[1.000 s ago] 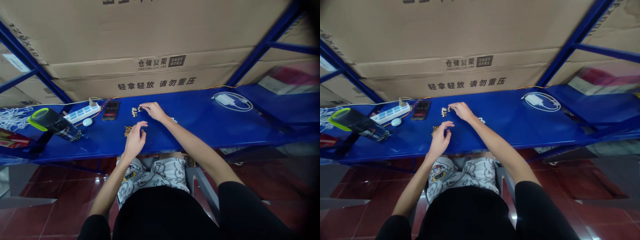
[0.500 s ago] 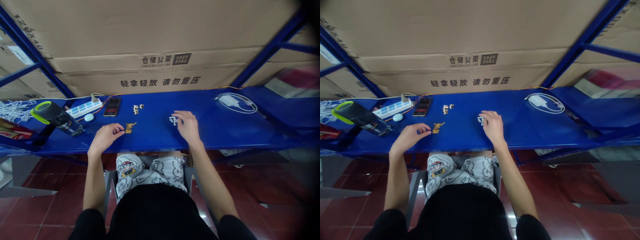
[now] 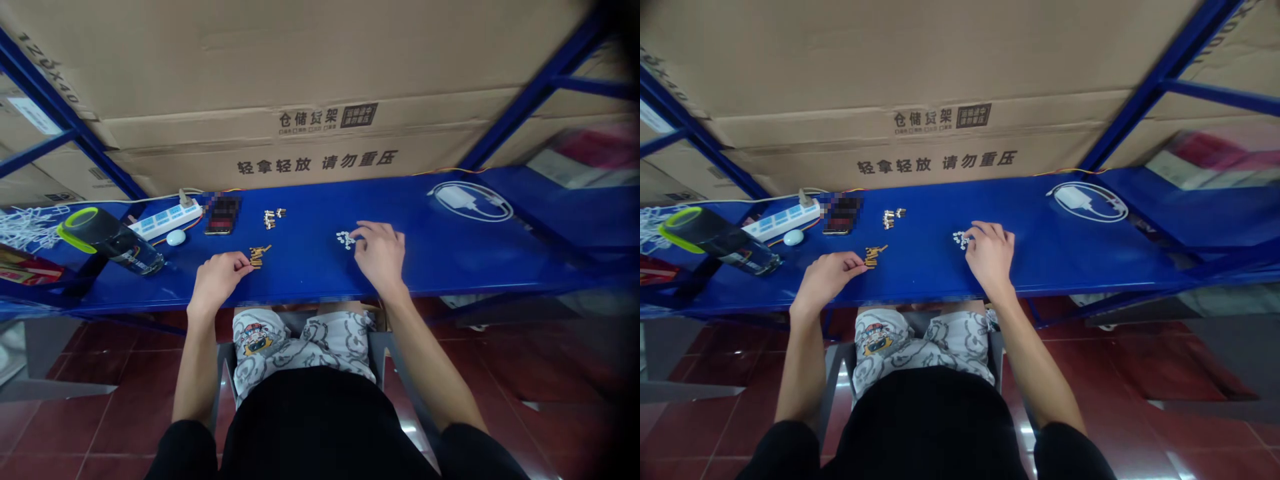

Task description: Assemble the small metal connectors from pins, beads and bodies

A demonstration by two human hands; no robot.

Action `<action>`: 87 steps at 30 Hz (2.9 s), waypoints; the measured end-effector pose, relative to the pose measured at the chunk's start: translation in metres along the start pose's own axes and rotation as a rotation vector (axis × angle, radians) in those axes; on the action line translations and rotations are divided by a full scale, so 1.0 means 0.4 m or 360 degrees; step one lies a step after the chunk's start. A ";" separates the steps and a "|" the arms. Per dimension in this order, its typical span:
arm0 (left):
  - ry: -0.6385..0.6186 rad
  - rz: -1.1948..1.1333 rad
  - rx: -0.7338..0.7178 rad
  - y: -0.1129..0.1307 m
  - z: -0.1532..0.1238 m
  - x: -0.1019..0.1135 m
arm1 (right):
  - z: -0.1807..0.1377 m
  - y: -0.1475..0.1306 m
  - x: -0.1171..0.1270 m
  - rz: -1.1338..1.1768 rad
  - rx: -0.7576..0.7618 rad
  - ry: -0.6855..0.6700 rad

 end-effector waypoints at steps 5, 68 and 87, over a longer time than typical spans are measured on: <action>-0.0018 0.0082 -0.0077 0.011 -0.015 0.001 | 0.001 0.018 0.071 -0.0126 -0.0047 -0.0421; 0.0596 -0.0746 -0.0930 0.147 0.033 -0.169 | -0.004 -0.099 -0.009 0.1710 0.0007 -0.1023; 0.0647 -0.0790 -0.0932 0.145 0.030 -0.163 | -0.008 -0.109 -0.011 0.1941 -0.0048 -0.1077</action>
Point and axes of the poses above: each hand's wrist, its own z-axis towards the middle knuckle, its own x-axis out of the back of the hand, y = z × x, the point moved 1 cm from there along z, towards the middle knuckle
